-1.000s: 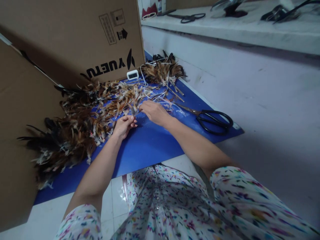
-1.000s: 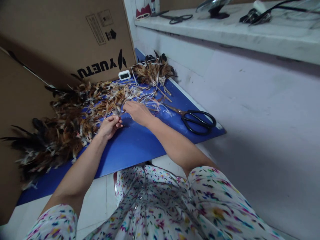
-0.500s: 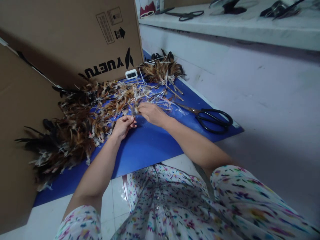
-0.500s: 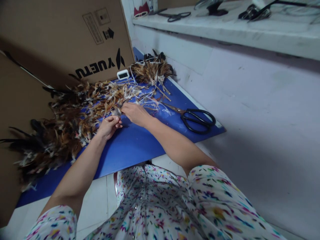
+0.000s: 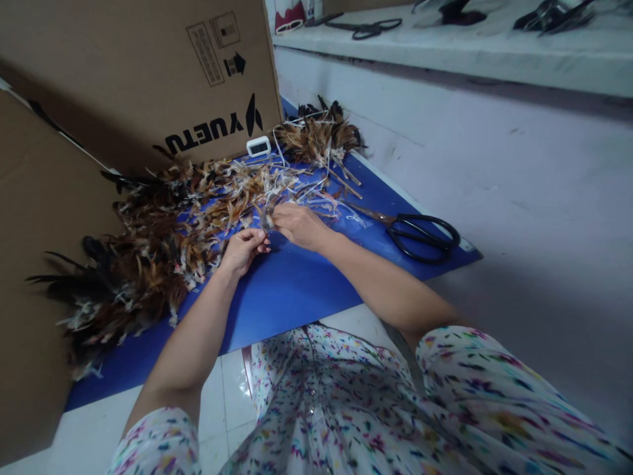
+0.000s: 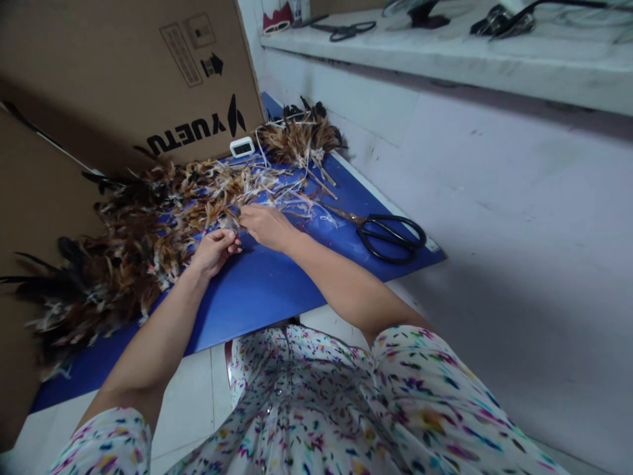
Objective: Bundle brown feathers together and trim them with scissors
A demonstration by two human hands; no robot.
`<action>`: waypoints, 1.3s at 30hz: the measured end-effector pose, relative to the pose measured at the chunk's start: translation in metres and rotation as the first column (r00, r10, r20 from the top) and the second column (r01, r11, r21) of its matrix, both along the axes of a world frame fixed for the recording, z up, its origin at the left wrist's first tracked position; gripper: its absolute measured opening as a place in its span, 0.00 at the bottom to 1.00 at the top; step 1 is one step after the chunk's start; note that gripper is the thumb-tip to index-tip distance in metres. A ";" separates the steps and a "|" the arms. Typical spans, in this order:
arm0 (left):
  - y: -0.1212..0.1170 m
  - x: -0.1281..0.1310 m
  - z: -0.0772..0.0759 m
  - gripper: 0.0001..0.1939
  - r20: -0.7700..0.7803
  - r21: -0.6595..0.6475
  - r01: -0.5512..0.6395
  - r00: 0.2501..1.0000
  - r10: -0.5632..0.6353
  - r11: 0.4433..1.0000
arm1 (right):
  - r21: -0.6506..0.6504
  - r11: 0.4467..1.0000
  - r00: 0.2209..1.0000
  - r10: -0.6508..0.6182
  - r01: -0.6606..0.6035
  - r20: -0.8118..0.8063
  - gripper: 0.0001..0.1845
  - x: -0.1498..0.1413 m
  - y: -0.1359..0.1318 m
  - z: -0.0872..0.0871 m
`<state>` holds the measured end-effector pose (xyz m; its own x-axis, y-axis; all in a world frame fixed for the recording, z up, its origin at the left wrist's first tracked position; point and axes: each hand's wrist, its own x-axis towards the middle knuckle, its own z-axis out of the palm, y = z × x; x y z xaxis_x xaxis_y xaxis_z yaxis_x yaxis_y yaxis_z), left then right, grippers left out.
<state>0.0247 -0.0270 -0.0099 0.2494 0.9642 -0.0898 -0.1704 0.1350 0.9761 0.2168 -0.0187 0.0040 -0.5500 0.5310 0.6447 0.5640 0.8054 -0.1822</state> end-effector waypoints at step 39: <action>0.017 -0.009 -0.004 0.18 0.235 0.077 -0.301 0.932 0.276 0.951 | -0.337 0.861 0.916 -0.401 0.381 0.012 0.12 0.009 0.046 -0.011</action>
